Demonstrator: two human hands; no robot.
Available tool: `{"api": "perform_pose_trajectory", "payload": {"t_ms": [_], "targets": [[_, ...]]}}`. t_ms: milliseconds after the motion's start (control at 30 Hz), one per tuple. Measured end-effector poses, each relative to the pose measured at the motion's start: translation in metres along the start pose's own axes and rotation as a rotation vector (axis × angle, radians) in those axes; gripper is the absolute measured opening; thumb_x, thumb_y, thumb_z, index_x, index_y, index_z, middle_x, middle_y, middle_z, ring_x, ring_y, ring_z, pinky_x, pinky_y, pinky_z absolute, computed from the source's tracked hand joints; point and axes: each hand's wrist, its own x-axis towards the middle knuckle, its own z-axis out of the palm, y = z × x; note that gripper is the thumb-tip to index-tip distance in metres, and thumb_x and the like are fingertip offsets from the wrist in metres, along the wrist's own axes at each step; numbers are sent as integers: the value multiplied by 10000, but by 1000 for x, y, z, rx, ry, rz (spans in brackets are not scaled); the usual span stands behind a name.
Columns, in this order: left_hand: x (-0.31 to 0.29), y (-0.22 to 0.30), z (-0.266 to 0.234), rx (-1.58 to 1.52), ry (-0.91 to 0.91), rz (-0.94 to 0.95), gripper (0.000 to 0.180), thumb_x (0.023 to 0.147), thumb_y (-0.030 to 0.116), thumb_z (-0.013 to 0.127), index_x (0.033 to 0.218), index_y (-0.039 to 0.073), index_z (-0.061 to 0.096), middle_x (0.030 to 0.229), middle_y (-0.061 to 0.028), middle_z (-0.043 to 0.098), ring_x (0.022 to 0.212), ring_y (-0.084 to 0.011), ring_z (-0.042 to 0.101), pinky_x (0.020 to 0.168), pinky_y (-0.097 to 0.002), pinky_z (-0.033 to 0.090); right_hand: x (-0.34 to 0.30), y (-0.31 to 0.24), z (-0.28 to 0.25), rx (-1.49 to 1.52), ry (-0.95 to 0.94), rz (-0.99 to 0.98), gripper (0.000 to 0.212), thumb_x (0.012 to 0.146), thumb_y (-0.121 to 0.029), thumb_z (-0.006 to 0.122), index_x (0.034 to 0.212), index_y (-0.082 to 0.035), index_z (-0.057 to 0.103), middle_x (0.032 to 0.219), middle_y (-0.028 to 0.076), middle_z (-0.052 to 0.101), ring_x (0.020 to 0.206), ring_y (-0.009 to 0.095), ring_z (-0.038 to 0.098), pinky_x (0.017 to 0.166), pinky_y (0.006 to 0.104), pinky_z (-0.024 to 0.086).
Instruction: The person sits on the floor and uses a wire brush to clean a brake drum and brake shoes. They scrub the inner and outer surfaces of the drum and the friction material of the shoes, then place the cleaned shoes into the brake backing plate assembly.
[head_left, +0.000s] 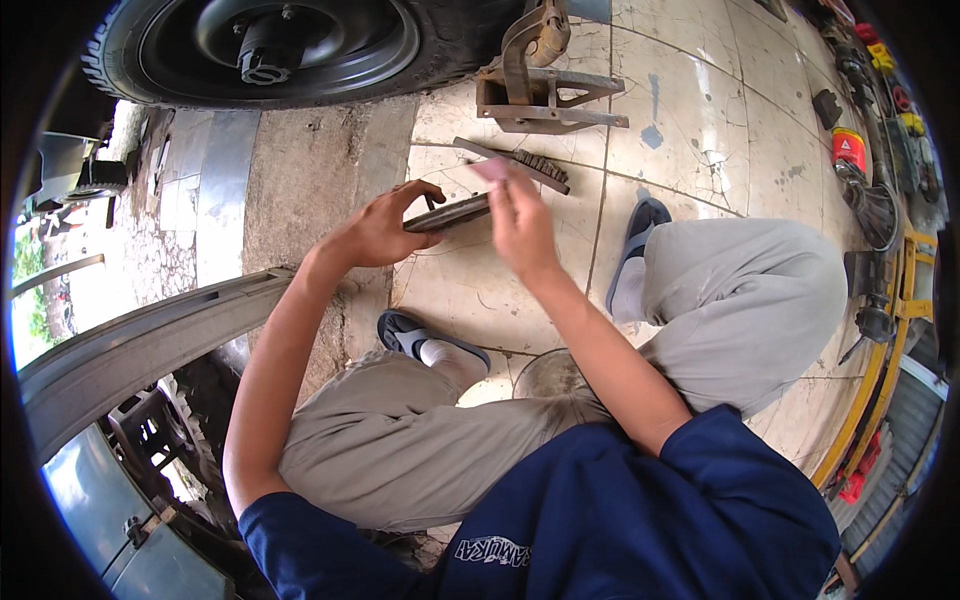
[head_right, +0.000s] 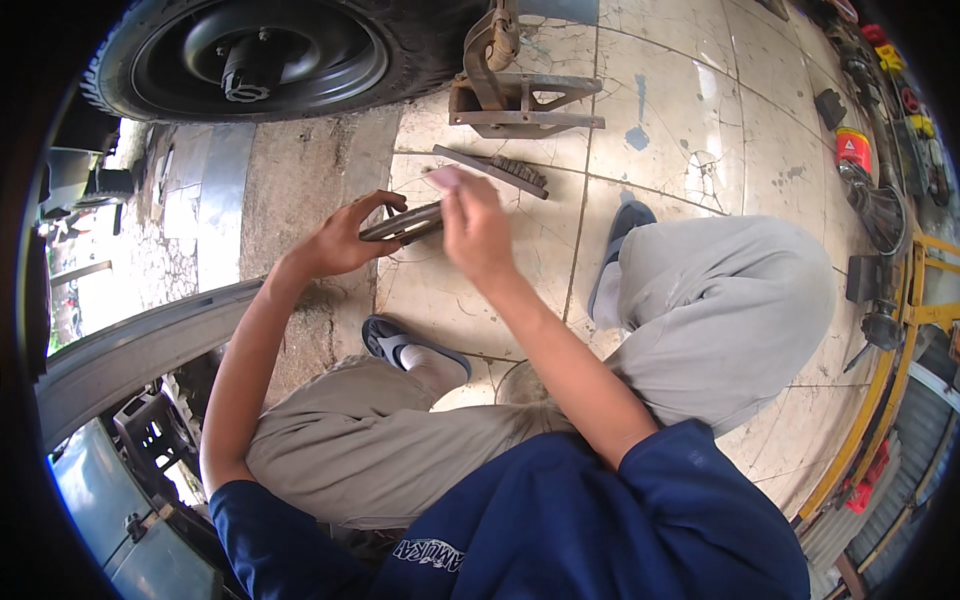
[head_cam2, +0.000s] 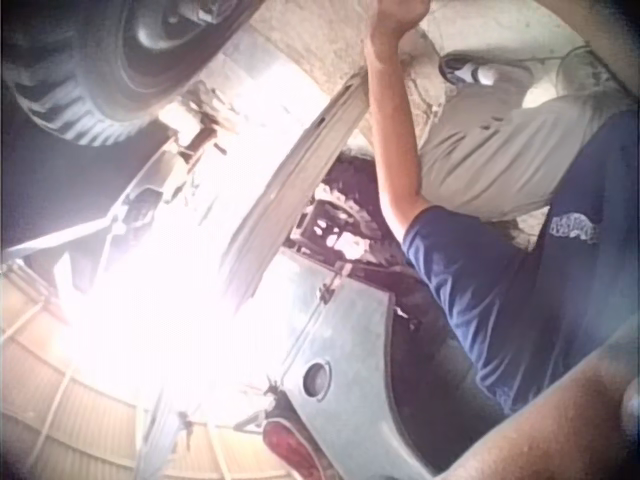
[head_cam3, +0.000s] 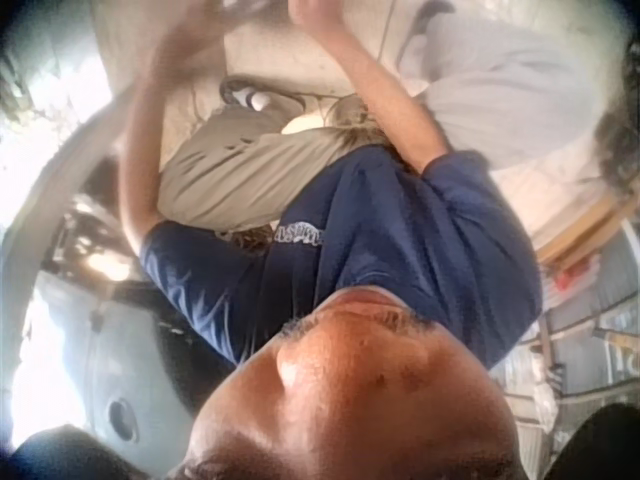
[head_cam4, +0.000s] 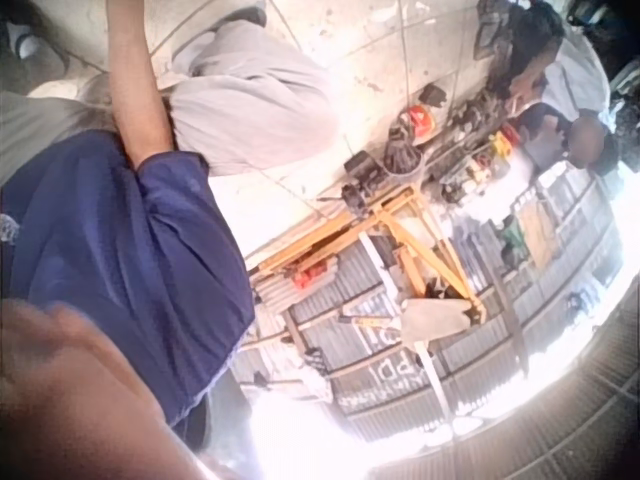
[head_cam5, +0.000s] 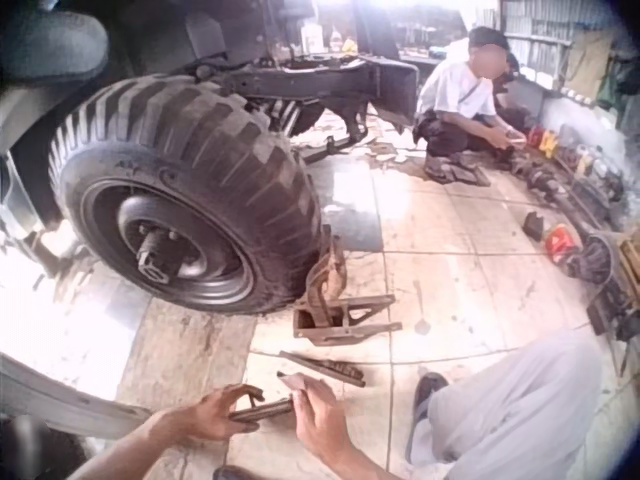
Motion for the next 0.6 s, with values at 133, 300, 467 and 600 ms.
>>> {"api": "perform_pose_trajectory", "payload": {"t_ms": [133, 300, 467, 600], "targets": [[-3, 15, -8, 12, 16, -118, 600, 826, 296, 761, 1343, 64, 561, 1314, -184, 623, 1253, -340, 575, 1059, -413, 445, -2, -30, 9, -110, -40, -369, 234, 1007, -140, 548, 1179, -53, 682, 1158, 141, 687, 1193, 321, 594, 1058, 455, 428], [-6, 15, -7, -49, -58, -84, 607, 836, 271, 752, 1372, 76, 543, 1341, -179, 617, 1266, -330, 571, 1065, -410, 439, 3, 25, 2, 51, 64, 109, 338, 1052, -275, 483, 1204, -35, 666, 1165, 137, 692, 1147, 305, 626, 1017, 393, 452], [-6, 9, -2, 27, -18, -39, 632, 860, 271, 744, 1432, 151, 503, 1410, -153, 575, 1315, -325, 542, 1113, -421, 418, -1, 94, -20, 446, 243, 764, 413, 1083, -352, 448, 1237, -39, 668, 1108, 41, 684, 962, 118, 627, 867, 305, 485], [-11, 14, -9, 36, 0, -60, 658, 896, 287, 725, 1494, 234, 455, 1464, -137, 528, 1344, -321, 517, 1139, -437, 418, -7, 85, -15, 381, 217, 843, 437, 1076, -363, 463, 1258, -14, 653, 1123, 42, 679, 970, 114, 612, 867, 284, 472]]}}
